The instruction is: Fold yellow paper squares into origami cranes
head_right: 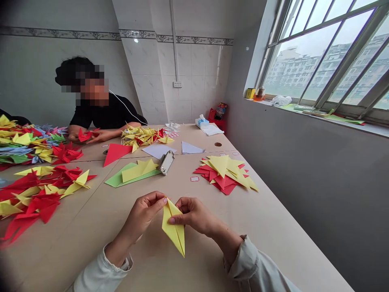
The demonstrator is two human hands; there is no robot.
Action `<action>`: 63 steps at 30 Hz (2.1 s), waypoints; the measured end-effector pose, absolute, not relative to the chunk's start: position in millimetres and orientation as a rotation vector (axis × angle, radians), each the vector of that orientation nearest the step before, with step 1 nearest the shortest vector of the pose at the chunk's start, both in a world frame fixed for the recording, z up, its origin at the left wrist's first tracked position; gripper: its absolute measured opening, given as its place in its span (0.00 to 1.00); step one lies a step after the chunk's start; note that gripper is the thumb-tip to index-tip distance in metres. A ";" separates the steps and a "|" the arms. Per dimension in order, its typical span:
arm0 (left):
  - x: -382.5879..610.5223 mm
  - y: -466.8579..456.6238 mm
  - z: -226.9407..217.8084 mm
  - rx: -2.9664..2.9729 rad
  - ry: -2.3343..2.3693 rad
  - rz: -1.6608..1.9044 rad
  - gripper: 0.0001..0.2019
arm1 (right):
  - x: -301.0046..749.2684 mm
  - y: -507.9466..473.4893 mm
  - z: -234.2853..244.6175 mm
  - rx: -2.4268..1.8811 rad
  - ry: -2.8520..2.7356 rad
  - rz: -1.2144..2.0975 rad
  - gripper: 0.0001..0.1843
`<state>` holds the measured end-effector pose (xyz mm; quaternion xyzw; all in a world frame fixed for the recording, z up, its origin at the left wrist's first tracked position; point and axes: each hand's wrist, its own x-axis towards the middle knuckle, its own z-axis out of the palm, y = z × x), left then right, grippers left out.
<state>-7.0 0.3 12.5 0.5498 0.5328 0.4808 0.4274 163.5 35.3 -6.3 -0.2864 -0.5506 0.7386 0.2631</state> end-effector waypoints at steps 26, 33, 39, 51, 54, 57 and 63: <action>6.8 -0.1 -7.9 1.279 1.316 1.219 0.19 | 152.9 30.4 -17.9 -0.817 -1.532 1.785 0.19; 5.0 -1.8 -2.7 1.221 1.368 1.338 0.17 | 150.2 29.3 -17.2 -0.833 -1.554 1.765 0.18; 3.1 2.5 -5.1 1.269 1.387 1.289 0.18 | 150.9 29.1 -16.5 -0.872 -1.623 1.670 0.16; -1.5 3.7 -1.6 1.078 1.340 1.434 0.17 | 154.2 32.7 -10.5 -0.881 -1.559 1.645 0.18; 4.9 0.9 -0.6 1.102 1.123 1.268 0.15 | 155.9 35.6 -6.7 -0.808 -1.426 1.695 0.19; 9.0 0.0 -1.5 1.080 1.055 1.222 0.15 | 157.9 37.8 -6.6 -0.771 -1.375 1.711 0.19; 3.7 3.5 -4.1 1.035 1.166 1.329 0.15 | 163.3 39.4 -5.9 -0.872 -1.414 1.644 0.16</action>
